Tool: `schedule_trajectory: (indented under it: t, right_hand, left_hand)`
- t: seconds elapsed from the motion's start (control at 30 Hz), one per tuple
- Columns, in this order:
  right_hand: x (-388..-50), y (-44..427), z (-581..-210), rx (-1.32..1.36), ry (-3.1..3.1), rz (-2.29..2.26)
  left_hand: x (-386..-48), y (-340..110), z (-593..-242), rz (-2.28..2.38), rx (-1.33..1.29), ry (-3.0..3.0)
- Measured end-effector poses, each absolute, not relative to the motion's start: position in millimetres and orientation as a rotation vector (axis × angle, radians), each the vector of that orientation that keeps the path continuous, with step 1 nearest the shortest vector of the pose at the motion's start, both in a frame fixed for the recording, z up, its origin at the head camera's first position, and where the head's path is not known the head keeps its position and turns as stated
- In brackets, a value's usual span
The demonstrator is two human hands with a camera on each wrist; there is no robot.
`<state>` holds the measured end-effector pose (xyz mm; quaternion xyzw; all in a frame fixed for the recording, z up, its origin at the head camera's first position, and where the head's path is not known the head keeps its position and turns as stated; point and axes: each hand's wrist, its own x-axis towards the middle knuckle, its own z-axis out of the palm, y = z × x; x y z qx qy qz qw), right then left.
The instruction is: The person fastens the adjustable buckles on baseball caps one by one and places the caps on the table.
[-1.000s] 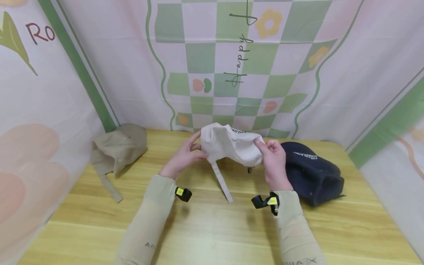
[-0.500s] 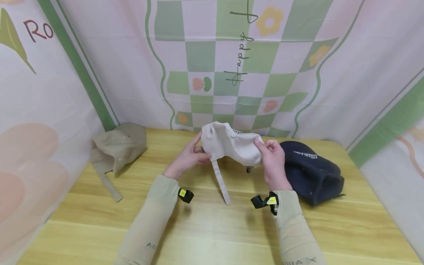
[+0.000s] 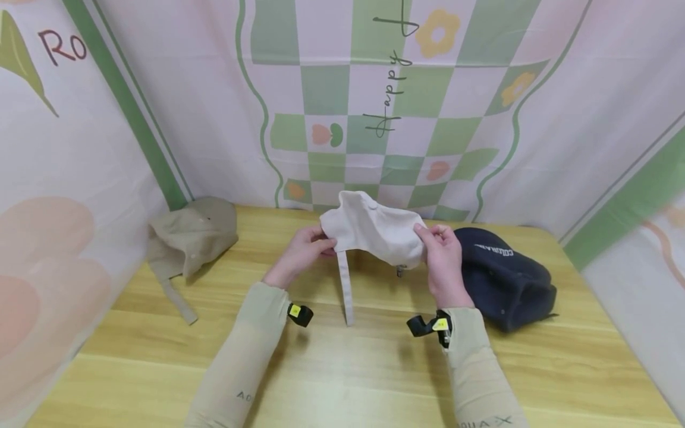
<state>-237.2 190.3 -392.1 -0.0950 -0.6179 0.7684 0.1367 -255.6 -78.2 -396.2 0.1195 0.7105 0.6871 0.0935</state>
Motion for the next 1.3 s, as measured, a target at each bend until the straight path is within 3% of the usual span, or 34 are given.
schedule_trajectory:
  t: [0.37,0.73,1.3]
  right_hand:
    - [-235.5,193.1,-389.4,-0.245,-1.823,2.308]
    - [-233.0,198.1,-389.9,0.073,-1.972,2.358]
    - [-231.5,195.6,-393.7,0.304,-2.000,2.264]
  left_hand:
    - [-251.9,-76.2,-390.4,2.130,0.288,1.997]
    - [-250.5,-76.7,-386.0,2.188,0.338,1.942]
    - [-252.0,-72.0,-385.5,2.231,0.353,1.934]
